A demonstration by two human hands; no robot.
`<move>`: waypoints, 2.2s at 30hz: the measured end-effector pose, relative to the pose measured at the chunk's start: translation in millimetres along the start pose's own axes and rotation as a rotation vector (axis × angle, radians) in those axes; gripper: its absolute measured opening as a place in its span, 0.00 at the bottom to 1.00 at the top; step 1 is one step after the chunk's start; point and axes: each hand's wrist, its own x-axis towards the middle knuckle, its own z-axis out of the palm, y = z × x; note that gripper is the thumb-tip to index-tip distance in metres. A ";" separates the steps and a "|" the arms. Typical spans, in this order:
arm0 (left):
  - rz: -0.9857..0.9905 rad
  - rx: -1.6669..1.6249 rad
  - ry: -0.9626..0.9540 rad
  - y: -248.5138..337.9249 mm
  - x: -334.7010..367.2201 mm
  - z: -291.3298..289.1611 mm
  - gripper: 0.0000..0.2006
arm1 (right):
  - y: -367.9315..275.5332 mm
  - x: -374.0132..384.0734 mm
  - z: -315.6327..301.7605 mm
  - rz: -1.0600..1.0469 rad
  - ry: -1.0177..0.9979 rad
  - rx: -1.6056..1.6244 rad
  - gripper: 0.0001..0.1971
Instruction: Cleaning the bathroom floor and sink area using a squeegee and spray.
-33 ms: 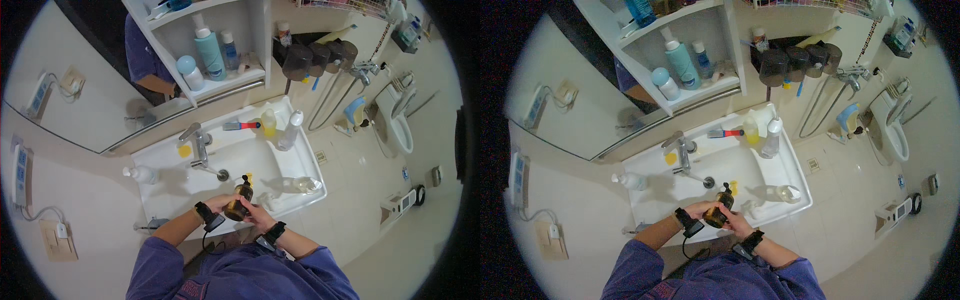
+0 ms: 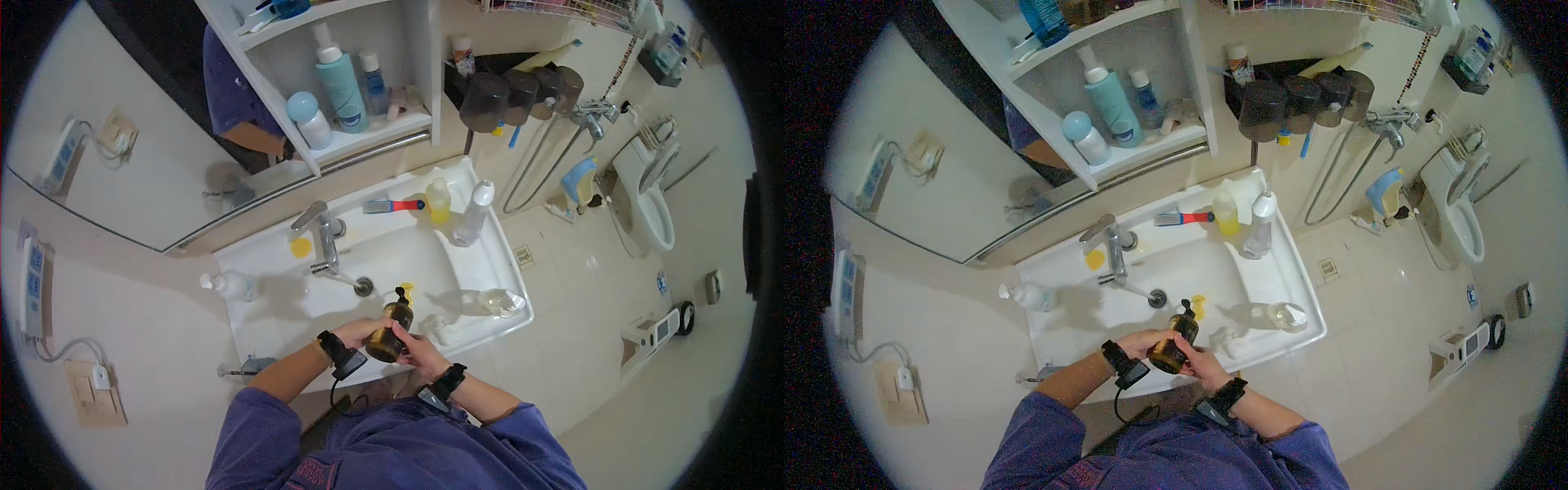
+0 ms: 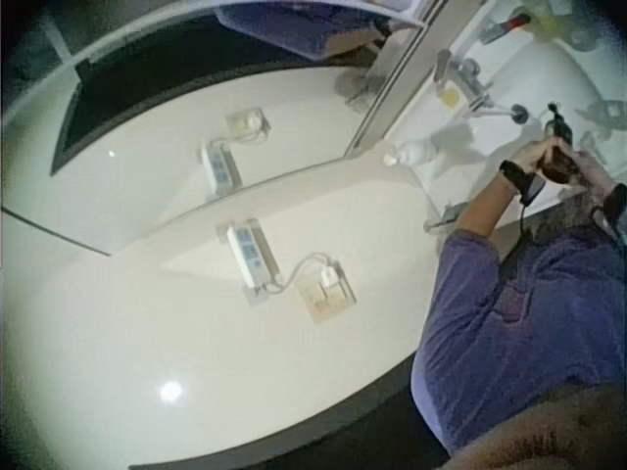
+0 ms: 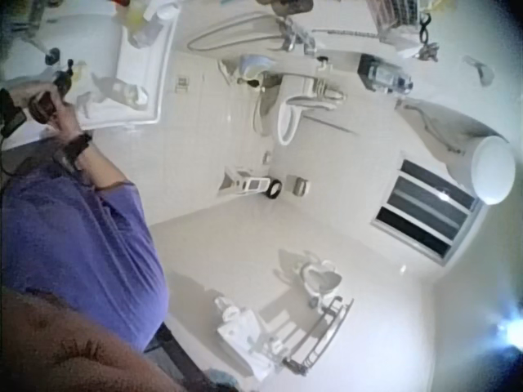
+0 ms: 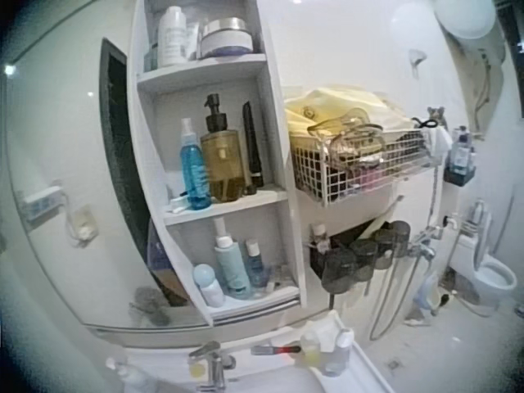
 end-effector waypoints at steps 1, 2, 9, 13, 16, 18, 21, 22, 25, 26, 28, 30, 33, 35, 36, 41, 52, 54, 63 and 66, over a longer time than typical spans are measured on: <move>-0.012 0.009 0.008 2.5 -2.7 5.3 0.24 | 1.6 -3.0 0.7 -0.030 0.031 0.011 0.32; -0.013 0.012 0.006 3.5 -4.9 9.1 0.24 | 6.8 -2.2 -1.8 -0.032 0.034 0.013 0.32; 0.052 0.401 -0.003 -14.5 -31.9 -4.9 0.23 | 3.2 -13.3 2.1 -0.008 -0.141 -0.226 0.33; 0.234 0.472 0.084 -23.6 -50.8 8.8 0.25 | -3.5 -29.1 -33.3 -0.282 -0.120 -0.846 0.23; 0.442 0.647 0.202 -7.2 -67.5 37.3 0.30 | -9.2 -53.9 -75.7 -0.414 0.180 -1.020 0.18; 0.484 0.748 0.317 -0.4 -61.0 48.5 0.32 | -12.7 -70.7 -100.2 -0.397 0.341 -0.994 0.16; 0.682 0.847 0.502 22.9 -33.0 79.4 0.37 | -4.5 -90.1 -127.9 -0.456 0.488 -0.869 0.13; 0.735 0.884 0.563 25.2 -7.6 79.9 0.37 | -1.0 -93.2 -130.0 -0.460 0.493 -0.874 0.13; 0.854 0.805 0.613 49.0 62.4 87.7 0.36 | 6.7 -96.0 -127.1 -0.433 0.481 -0.908 0.14; 0.909 0.884 0.685 56.7 83.0 93.0 0.36 | 10.8 -94.6 -123.1 -0.417 0.463 -0.948 0.13; 0.895 0.861 0.807 74.5 103.7 115.9 0.36 | 14.8 -93.8 -112.7 -0.401 0.385 -1.000 0.14; 0.956 0.833 0.787 82.1 128.5 122.5 0.35 | 24.6 -86.6 -111.6 -0.394 0.320 -1.048 0.15; 0.914 0.818 0.780 86.2 152.2 128.7 0.36 | 21.2 -86.1 -104.7 -0.445 0.278 -1.092 0.15; 0.940 0.876 0.761 83.6 160.8 130.2 0.37 | 21.5 -85.6 -104.1 -0.432 0.266 -1.079 0.14; 0.969 0.937 0.739 82.2 164.3 129.8 0.37 | 17.8 -82.8 -102.1 -0.428 0.254 -1.083 0.14; 1.009 0.868 0.719 78.9 163.6 137.7 0.38 | 9.4 -58.9 -90.7 -0.717 0.387 -1.225 0.11; 0.970 0.405 0.798 0.5 -4.3 17.6 0.19 | -1.3 11.2 -87.2 -0.651 0.362 -1.823 0.12; 0.908 0.466 1.246 15.0 -41.7 -2.3 0.16 | -7.9 13.0 -88.8 -0.645 0.289 -1.860 0.11; 0.933 1.261 1.156 73.7 -53.0 -48.7 0.13 | 2.8 20.9 -84.3 -0.727 0.354 -1.706 0.09; 0.837 1.324 1.193 78.3 -48.4 -48.8 0.11 | 4.4 6.5 -66.3 -0.669 0.441 -1.559 0.10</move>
